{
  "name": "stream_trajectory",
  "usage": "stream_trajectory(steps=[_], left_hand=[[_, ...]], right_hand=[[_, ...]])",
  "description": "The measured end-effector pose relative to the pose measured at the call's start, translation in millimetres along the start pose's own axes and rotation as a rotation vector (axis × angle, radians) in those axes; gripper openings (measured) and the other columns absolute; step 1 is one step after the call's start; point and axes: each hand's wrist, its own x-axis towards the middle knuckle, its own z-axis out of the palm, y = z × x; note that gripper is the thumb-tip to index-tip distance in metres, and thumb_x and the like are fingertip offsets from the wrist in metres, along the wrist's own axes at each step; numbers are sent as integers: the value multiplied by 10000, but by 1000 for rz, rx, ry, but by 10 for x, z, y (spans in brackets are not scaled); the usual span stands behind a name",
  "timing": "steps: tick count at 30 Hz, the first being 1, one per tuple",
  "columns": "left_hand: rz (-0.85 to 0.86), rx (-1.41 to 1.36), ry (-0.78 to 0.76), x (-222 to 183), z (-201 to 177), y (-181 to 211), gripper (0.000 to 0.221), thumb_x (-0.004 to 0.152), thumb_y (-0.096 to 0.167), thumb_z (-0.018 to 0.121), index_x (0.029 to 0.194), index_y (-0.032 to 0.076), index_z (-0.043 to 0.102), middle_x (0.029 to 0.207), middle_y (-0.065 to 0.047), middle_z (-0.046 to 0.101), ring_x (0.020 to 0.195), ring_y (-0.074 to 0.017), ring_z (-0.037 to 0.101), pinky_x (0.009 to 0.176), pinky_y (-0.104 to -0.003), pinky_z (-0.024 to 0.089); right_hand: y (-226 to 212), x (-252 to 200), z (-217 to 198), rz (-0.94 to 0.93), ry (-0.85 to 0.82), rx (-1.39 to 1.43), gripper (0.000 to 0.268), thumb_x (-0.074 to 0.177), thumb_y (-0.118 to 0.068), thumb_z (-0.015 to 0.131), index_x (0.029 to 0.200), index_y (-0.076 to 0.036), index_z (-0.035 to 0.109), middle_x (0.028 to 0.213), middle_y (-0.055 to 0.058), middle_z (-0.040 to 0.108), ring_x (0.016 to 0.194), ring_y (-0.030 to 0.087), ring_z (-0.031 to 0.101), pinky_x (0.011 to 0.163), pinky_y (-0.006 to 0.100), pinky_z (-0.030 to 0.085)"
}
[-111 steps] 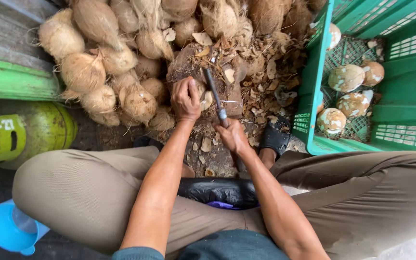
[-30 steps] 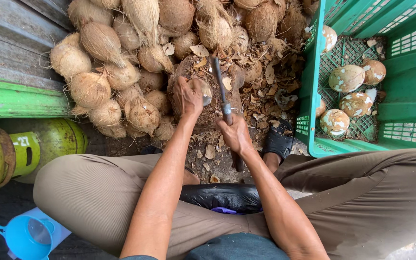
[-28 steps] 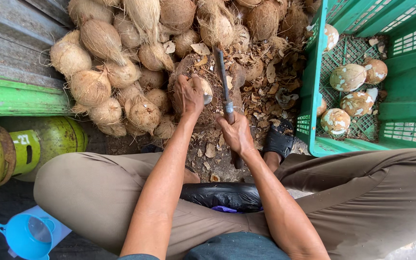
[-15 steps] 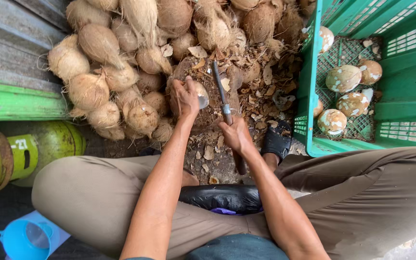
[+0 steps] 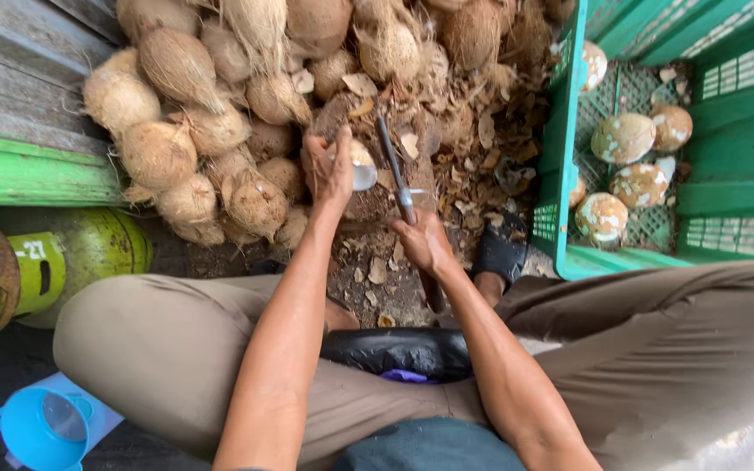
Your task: The person sits on the ground and uses a curved blade to peel the husk off a coconut. They rotate the coconut and strike the blade against a wooden block to remove the outer layer, then place the peeled coconut into a green crate.
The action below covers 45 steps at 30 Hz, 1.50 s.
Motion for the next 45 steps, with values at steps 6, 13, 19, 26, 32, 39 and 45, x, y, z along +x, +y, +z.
stream_trajectory(steps=[6,13,19,26,32,39,45], left_hand=[[120,-9,128,-121,-70,16,769,898,707,498,1304,56,441,1313,-188,496,1146,-324,609,856,-579,577],[204,119,140,-110,78,35,616,896,673,544,1195,138,608,1288,-149,520,1162,-317,567,886,-548,503],[102,30,138,-77,99,-63,679,878,760,425,1151,142,497,1250,-129,467,1121,-293,552,801,-537,548],[226,131,230,101,209,-270,749,896,850,346,1100,138,451,1157,-110,463,1077,-271,521,850,-512,479],[236,167,216,30,174,-157,726,906,834,336,1093,139,435,1149,-110,455,1042,-257,516,834,-487,482],[268,180,207,-56,184,-164,572,992,708,419,1109,148,447,1188,-131,486,1135,-296,517,894,-494,491],[352,215,249,33,177,-226,573,983,727,374,1142,182,455,1215,-117,494,1142,-300,516,928,-496,473]], right_hand=[[-116,-55,-58,9,42,-52,308,928,-329,636,718,-117,559,591,10,535,512,161,497,493,389,466],[-202,-69,-37,-59,2,-82,411,957,-372,637,691,-99,484,570,9,507,473,136,477,481,354,475],[-212,-101,-6,-62,91,96,334,942,-348,613,723,-107,535,574,6,526,452,124,471,432,343,447],[-196,28,31,17,-28,-61,244,937,-325,610,776,-142,618,591,-15,543,472,120,476,458,336,444],[-220,-21,-44,42,-19,-36,306,945,-330,631,769,-88,566,580,-8,506,453,121,460,453,336,458],[29,63,76,56,44,-120,258,948,-283,616,780,-90,582,605,-11,527,462,128,451,433,364,433],[42,113,-74,79,-68,-133,198,949,-269,598,827,-113,615,617,-11,487,469,113,443,421,340,421]])
